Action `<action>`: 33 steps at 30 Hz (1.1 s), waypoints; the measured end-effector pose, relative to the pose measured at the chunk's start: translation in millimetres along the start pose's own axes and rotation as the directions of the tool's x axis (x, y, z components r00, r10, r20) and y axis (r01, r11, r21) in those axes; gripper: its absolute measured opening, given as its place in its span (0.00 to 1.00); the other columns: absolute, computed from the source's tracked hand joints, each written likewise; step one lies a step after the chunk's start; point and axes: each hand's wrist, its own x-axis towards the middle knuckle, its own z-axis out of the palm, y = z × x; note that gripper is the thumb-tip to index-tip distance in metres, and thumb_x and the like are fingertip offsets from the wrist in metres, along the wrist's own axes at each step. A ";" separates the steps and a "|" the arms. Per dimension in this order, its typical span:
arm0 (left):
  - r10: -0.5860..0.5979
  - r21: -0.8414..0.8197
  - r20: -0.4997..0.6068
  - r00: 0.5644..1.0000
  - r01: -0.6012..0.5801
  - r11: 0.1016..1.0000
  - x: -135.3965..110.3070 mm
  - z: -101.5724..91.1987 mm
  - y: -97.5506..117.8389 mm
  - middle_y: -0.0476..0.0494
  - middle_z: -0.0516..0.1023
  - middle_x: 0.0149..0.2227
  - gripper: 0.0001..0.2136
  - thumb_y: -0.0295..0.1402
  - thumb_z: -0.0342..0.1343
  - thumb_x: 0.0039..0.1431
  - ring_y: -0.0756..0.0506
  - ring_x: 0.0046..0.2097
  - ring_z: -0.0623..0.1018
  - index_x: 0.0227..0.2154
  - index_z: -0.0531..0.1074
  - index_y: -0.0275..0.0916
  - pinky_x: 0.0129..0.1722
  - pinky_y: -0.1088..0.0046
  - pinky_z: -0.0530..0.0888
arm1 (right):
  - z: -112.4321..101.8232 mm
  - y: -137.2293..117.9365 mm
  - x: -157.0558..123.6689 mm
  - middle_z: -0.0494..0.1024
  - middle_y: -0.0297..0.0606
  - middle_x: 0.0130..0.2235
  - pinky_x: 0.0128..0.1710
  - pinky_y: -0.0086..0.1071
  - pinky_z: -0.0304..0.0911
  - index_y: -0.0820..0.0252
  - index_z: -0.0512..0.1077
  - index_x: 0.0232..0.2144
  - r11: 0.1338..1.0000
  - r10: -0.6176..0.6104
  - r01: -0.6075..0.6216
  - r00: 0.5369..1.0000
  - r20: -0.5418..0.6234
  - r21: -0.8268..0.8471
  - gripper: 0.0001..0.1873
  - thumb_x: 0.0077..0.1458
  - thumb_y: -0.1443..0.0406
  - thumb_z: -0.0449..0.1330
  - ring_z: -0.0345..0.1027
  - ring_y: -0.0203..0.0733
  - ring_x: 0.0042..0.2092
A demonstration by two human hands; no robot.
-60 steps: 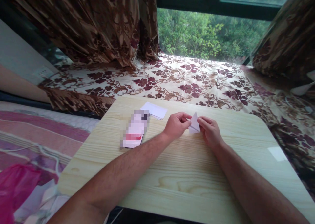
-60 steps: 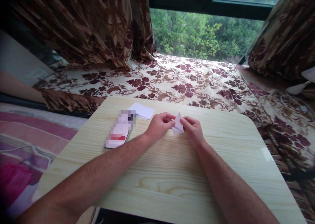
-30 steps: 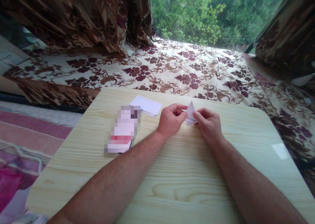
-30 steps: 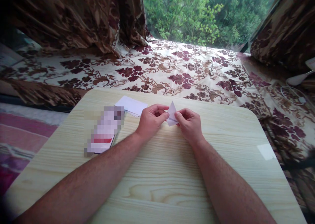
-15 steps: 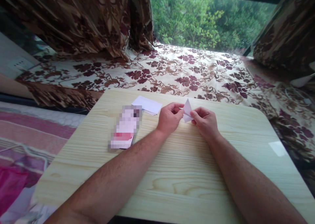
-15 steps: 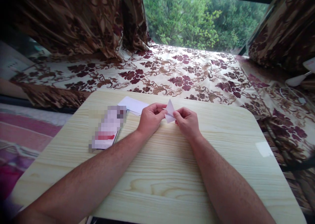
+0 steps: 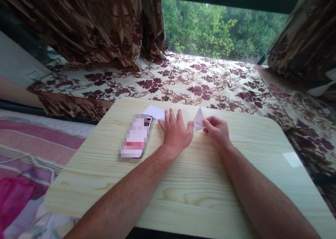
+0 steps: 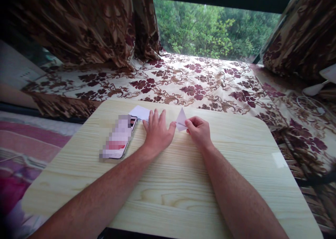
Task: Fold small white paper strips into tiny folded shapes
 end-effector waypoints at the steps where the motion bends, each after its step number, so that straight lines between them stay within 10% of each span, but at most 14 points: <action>1: -0.021 0.010 0.026 0.999 0.021 1.000 -0.6 1.4 -1.2 0.26 0.55 0.67 0.30 0.45 0.47 0.63 0.29 0.70 0.51 0.64 0.59 0.36 0.63 0.35 0.45 | 0.0 0.0 0.0 0.71 0.31 0.20 0.19 0.27 0.54 0.61 0.72 0.24 1.000 -0.001 0.001 1.000 0.000 0.004 0.14 0.51 0.56 0.65 0.61 0.32 0.20; 13: 0.007 -0.159 0.130 0.992 0.014 0.987 23.5 12.1 -0.2 0.32 0.58 0.67 0.27 0.43 0.37 0.67 0.32 0.69 0.55 0.66 0.54 0.41 0.63 0.37 0.47 | 0.5 -3.6 -0.1 0.70 0.30 0.18 0.19 0.27 0.54 0.61 0.72 0.24 0.999 0.004 -0.002 0.999 -0.037 0.038 0.13 0.50 0.57 0.66 0.60 0.31 0.19; 19: 0.129 -0.063 -0.093 0.987 -0.135 0.989 6.4 -35.5 -26.5 0.29 0.62 0.64 0.30 0.38 0.51 0.60 0.35 0.66 0.59 0.64 0.55 0.32 0.65 0.52 0.55 | -0.2 -0.8 0.7 0.70 0.30 0.18 0.18 0.27 0.53 0.60 0.72 0.23 0.999 -0.004 0.006 0.999 -0.050 0.047 0.14 0.50 0.57 0.66 0.60 0.31 0.19; 25: -0.147 0.338 -0.076 0.986 0.164 0.927 -16.0 -92.8 -91.8 0.25 0.60 0.61 0.46 0.45 0.61 0.47 0.27 0.61 0.63 0.66 0.46 0.36 0.57 0.46 0.65 | 0.2 -0.9 0.9 0.70 0.31 0.19 0.18 0.27 0.53 0.61 0.72 0.24 0.999 0.013 -0.012 0.999 -0.037 0.034 0.15 0.49 0.55 0.66 0.60 0.32 0.19; 33: -0.149 0.325 -0.037 0.988 0.153 0.933 -2.3 -87.6 -95.3 0.26 0.63 0.57 0.47 0.40 0.60 0.48 0.30 0.57 0.70 0.67 0.42 0.37 0.53 0.54 0.71 | 0.8 -1.4 -1.3 0.70 0.31 0.19 0.18 0.26 0.53 0.61 0.73 0.24 1.000 0.006 -0.005 0.999 -0.041 0.031 0.14 0.50 0.56 0.66 0.61 0.31 0.19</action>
